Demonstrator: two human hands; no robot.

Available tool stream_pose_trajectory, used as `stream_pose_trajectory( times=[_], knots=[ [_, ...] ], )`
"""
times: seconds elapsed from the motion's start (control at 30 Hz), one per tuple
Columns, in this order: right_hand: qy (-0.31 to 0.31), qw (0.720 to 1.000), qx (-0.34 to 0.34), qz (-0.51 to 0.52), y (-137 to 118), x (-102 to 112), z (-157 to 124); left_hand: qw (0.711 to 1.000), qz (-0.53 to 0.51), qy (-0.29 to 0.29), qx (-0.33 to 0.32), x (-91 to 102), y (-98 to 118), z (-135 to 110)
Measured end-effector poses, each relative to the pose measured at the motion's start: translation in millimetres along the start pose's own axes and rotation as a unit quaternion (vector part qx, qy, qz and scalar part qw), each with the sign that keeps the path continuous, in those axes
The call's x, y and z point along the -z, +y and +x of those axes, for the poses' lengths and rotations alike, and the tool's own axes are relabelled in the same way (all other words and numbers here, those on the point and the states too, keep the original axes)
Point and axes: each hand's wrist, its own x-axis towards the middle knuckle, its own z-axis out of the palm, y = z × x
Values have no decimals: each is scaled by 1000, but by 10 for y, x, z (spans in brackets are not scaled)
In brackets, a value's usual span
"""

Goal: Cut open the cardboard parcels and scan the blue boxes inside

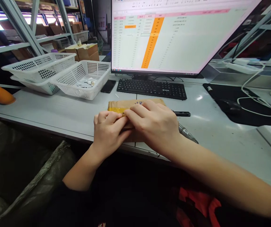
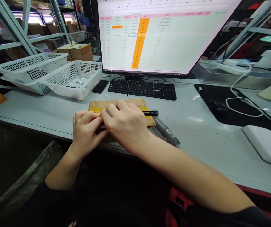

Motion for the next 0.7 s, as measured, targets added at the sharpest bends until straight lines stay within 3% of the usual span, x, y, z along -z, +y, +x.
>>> stream_pose_trajectory(
  times=[0.47, 0.57, 0.7],
  knots=[
    [-54, 998, -21, -39, 106, 151, -114, 1000, 2, -11, 9, -2, -37, 16],
    [-59, 995, -55, -55, 371, 255, -317, 1000, -4, -5, 7, -10, -51, 15],
    [-19, 986, -97, -138, 1076, 206, -955, 1000, -6, 4, -4, 20, -57, 7]
  ],
)
